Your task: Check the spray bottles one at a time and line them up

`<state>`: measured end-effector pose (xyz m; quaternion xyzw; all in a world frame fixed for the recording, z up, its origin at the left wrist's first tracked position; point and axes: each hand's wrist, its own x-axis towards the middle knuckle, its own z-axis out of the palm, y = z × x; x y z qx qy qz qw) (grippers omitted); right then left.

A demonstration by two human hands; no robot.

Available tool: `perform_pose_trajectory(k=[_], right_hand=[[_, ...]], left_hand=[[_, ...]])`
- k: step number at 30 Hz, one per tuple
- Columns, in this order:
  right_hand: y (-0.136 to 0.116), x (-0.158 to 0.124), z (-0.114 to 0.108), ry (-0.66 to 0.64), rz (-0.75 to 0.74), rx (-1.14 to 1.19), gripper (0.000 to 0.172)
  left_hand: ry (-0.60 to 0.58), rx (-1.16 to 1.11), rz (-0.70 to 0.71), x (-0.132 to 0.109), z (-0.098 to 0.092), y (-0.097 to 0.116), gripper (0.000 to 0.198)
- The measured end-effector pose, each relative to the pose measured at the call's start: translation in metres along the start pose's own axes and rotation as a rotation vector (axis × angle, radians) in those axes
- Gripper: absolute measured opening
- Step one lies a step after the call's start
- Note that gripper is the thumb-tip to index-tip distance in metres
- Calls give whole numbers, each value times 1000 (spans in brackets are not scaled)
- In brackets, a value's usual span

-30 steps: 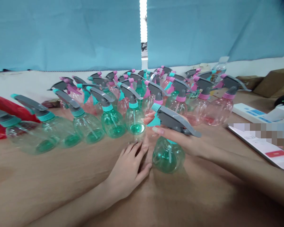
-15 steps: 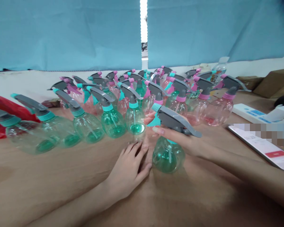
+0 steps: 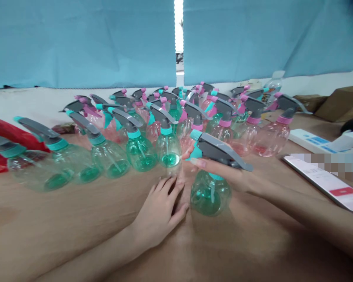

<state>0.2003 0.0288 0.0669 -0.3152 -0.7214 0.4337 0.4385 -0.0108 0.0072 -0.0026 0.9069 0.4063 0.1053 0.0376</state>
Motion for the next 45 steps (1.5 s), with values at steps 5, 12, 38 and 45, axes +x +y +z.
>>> perform_pose_trajectory(k=[5, 12, 38, 45], right_hand=[[-1, -3, -3, 57, -14, -111, 19], [-7, -4, -1, 70, -15, -148, 22], [8, -4, 4, 113, -19, 3, 18], [4, -3, 5, 97, -9, 37, 17]], left_hand=[[1, 5, 4, -1, 1, 0, 49], [6, -2, 4, 0, 0, 0, 49], [-8, -2, 11, 0, -1, 1, 45], [-2, -3, 6, 0, -1, 0, 44]])
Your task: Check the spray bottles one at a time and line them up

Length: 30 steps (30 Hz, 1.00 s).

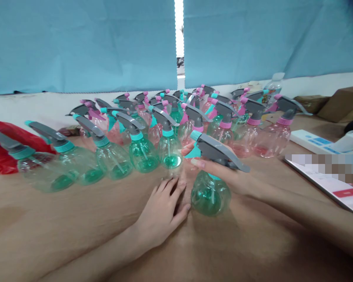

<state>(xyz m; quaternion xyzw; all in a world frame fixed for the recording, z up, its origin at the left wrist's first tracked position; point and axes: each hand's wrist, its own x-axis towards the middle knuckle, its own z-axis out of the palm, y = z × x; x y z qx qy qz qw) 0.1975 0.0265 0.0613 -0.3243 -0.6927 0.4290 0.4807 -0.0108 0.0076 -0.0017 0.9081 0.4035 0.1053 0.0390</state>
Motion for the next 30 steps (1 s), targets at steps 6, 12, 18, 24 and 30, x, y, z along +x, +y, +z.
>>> perform_pose_trajectory(k=[6, 12, 18, 24, 30], right_hand=[[-4, 1, 1, 28, -9, -22, 19], [-2, 1, 1, 40, 7, -19, 16], [-4, 1, -1, 33, 4, -91, 13], [-2, 2, -2, 50, -63, -182, 18], [-1, 3, -3, 10, -36, -137, 20]], left_hand=[[18, -9, 7, -1, 1, 0, 43], [9, -10, 3, -1, 0, 0, 44], [-1, 4, -5, -1, 1, 0, 44], [6, 14, -7, 0, 0, 0, 45], [1, 9, -8, 0, 0, 0, 46]])
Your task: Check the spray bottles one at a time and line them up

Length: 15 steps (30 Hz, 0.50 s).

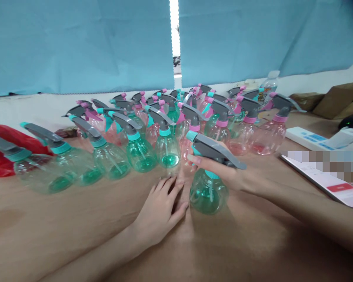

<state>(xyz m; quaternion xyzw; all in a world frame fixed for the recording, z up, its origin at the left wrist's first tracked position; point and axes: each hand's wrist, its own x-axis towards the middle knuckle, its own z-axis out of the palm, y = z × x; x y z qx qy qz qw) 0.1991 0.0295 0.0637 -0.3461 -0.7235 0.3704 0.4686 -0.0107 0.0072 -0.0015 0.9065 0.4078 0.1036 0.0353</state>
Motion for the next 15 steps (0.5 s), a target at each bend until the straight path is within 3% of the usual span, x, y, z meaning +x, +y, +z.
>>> perform_pose_trajectory(k=[5, 8, 12, 15], right_hand=[[-2, 1, 1, 2, -25, 92, 10], [-1, 1, 3, 14, -34, 171, 19], [2, 2, 6, 38, -44, 121, 19], [4, 3, 8, 50, -65, 106, 17]], left_hand=[[9, -13, 4, 1, -1, 0, 43], [4, -26, 4, 1, -1, 0, 44], [3, -63, -3, 2, -2, 0, 45], [12, -132, 30, 1, -4, 1, 58]])
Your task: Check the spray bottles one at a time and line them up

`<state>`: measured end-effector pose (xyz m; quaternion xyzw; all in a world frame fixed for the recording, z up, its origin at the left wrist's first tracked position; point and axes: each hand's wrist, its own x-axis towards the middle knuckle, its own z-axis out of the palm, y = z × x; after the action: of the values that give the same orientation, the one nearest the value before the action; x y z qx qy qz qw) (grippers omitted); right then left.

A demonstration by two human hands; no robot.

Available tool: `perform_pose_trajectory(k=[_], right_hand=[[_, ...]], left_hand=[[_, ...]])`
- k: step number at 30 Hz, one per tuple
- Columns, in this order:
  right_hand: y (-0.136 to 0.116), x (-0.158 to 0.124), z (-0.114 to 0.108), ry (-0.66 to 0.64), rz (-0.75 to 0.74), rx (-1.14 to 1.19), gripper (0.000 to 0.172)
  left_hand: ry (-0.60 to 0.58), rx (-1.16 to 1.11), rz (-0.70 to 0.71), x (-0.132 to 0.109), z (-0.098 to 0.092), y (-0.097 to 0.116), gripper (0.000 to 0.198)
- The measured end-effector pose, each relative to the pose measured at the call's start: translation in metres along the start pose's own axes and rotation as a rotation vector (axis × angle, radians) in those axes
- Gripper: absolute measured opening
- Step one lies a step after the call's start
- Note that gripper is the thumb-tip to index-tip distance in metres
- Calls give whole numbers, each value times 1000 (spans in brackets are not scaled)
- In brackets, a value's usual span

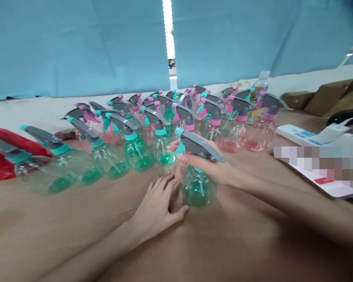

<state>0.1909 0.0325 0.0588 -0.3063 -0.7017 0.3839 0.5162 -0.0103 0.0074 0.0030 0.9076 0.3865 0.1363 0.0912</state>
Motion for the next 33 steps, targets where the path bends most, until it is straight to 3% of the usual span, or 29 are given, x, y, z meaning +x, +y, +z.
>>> perform_pose_trajectory(k=[5, 13, 18, 23, 28, 33], right_hand=[[0, -1, 10, 46, -49, 1, 19], [-31, -12, 50, 20, 24, -26, 27], [-43, -11, 93, -53, 15, 0, 31], [-53, -4, 143, -177, 15, 23, 30], [-59, 19, 190, -375, -30, 39, 39], [-61, 53, 215, -633, -152, -231, 61]], left_hand=[[121, -218, 47, -10, 2, 11, 84], [212, -499, -11, -34, -7, 23, 72], [317, -367, -31, -68, -23, 14, 74], [452, -206, -116, -111, -41, -1, 61], [535, -8, -169, -154, -72, -20, 55], [570, 64, -366, -197, -101, -53, 35]])
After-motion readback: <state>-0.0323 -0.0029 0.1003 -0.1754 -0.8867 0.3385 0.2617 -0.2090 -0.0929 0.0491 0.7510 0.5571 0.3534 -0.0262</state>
